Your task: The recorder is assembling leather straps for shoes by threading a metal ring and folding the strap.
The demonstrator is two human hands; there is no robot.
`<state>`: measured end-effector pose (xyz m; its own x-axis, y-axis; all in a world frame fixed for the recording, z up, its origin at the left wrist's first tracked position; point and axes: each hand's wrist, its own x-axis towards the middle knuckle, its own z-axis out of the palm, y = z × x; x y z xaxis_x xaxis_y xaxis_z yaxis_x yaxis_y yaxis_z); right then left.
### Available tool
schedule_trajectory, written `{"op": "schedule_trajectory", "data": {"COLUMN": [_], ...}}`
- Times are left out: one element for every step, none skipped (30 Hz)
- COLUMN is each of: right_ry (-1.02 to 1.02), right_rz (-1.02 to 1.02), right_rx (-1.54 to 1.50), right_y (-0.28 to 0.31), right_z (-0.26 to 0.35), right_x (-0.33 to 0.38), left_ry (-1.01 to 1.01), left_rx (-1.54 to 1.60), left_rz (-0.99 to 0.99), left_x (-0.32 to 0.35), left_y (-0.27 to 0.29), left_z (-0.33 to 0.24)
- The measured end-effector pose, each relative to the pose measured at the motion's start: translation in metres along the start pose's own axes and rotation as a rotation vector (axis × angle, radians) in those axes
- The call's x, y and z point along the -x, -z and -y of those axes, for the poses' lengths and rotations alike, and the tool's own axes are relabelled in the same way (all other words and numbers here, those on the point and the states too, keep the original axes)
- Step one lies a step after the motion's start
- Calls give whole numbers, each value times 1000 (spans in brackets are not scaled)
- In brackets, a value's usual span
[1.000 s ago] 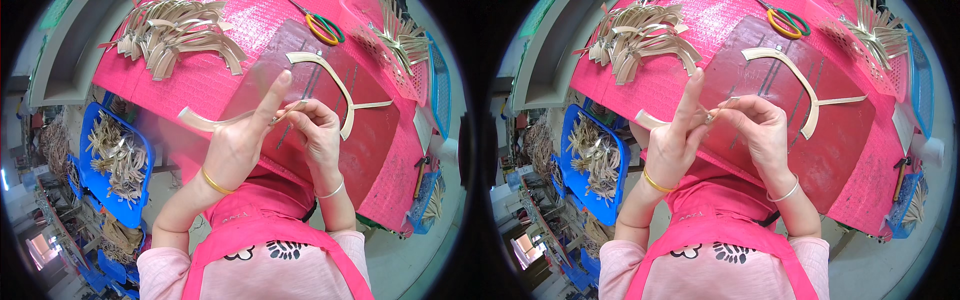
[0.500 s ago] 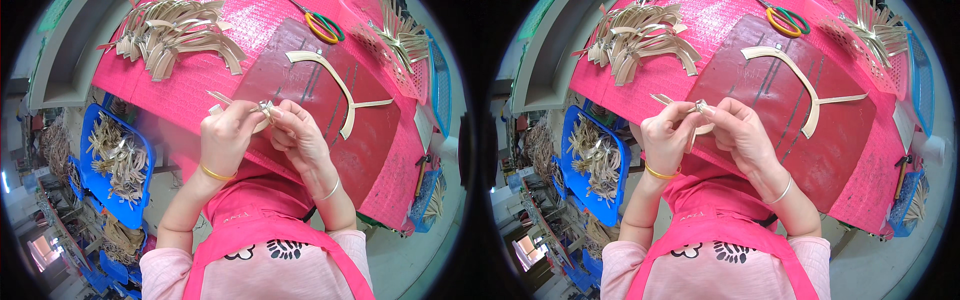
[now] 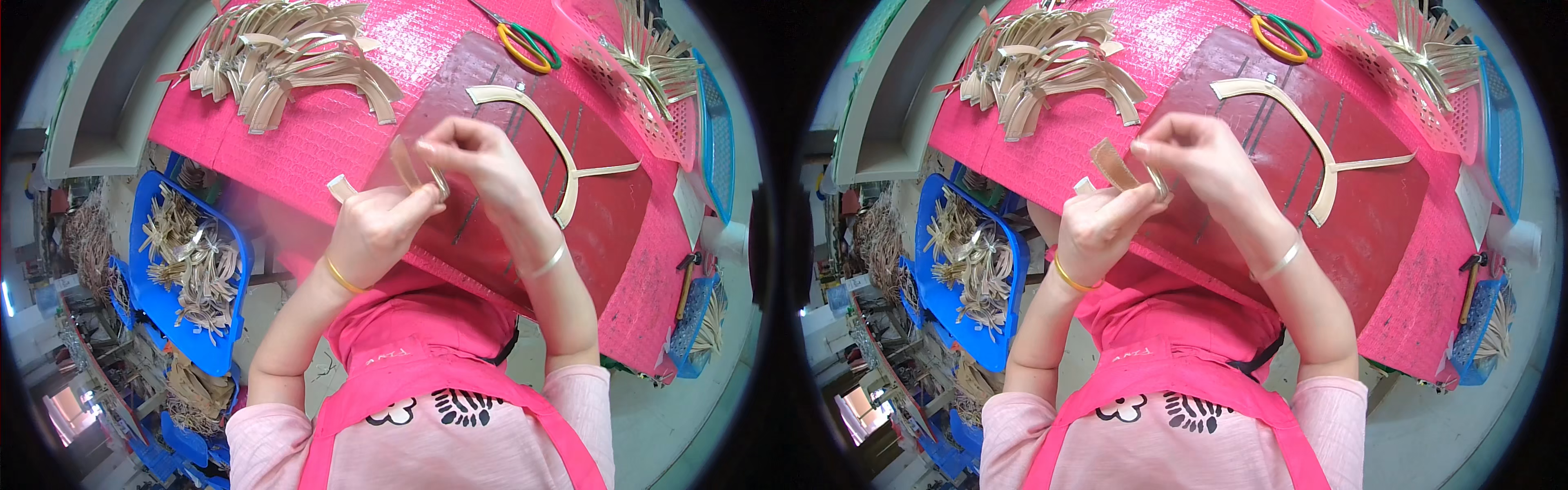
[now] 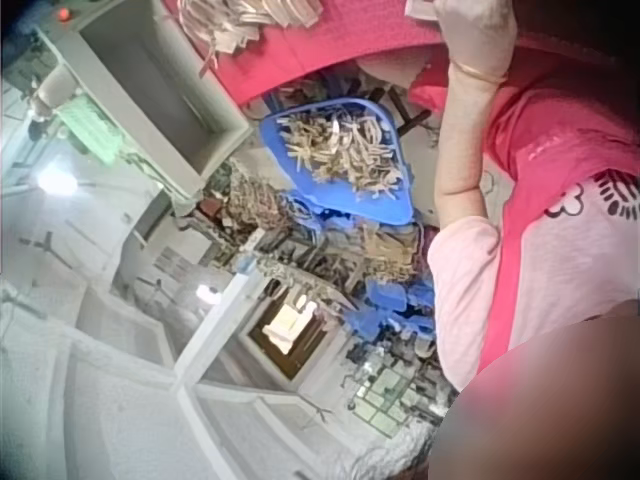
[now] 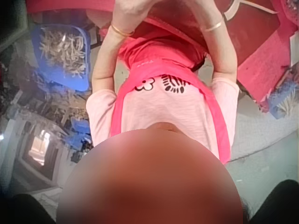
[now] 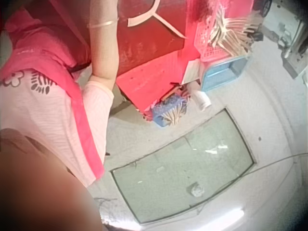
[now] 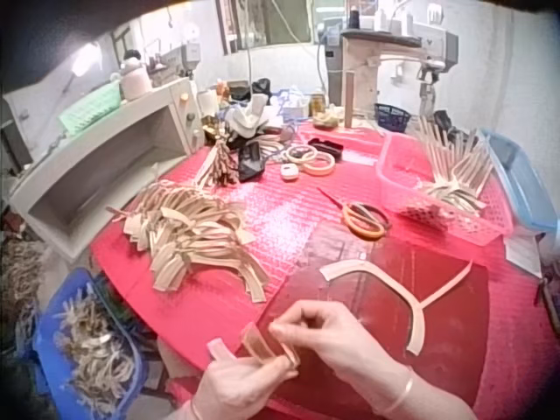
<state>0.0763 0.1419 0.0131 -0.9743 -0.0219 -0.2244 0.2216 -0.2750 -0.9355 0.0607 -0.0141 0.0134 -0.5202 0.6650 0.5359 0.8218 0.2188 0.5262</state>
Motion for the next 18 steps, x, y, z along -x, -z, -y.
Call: {"op": "schedule_trajectory", "data": {"right_ry": [-2, 0, 32, 37, 26, 15, -32, -35, 24, 86, 220, 280, 380, 477, 444, 409, 372, 336], "right_rz": [-19, -45, -100, -95, -84, -73, -28, -26, 26, 82, -16, -148, -238, -332, -326, -321, -350, -380], "right_rx": [22, 49, 67, 71, 28, -14, 79, 79, 74, 69, 191, 443, 615, 789, 770, 751, 724, 698], "right_y": [-1, -2, -2, -5, -7, -9, -15, -19, -22, -23, -16, -11, -5, 4, 15, 25, 33, 42], "right_z": [-3, -7, -12, -14, -15, -14, -3, -3, -3, -1, -7, -1, 1, 1, 0, 2, 7, 13], "right_x": [-12, -23, -30, -36, -41, -47, -48, -52, -58, -64, -73, -69, -60, -50, -38, -22, -6, 7], "left_ry": [122, 237, 300, 298, 198, 96, -50, -127, -139, -151, -71, 24, 184, 347, 349, 324, 299, 302], "left_rx": [22, 50, -65, -69, -235, -399, -544, -627, -676, -731, -793, -867, -986, -1096, -1093, -1184, -1274, -1269], "left_rz": [-54, -110, -78, -85, -134, -181, -98, -103, -80, -60, -30, 3, -10, -23, -25, -55, -82, -84], "left_x": [2, 2, 5, 9, 13, 14, 12, 10, 6, 1, -11, -20, -28, -33, -38, -43, -46, -51], "left_y": [-2, -5, -3, -2, -3, -2, 6, 7, 8, 12, 15, 21, 24, 24, 22, 19, 17, 15], "left_z": [-3, -4, -3, 1, 5, 9, 11, 16, 24, 35, 53, 76, 97, 121, 141, 158, 174, 190]}}
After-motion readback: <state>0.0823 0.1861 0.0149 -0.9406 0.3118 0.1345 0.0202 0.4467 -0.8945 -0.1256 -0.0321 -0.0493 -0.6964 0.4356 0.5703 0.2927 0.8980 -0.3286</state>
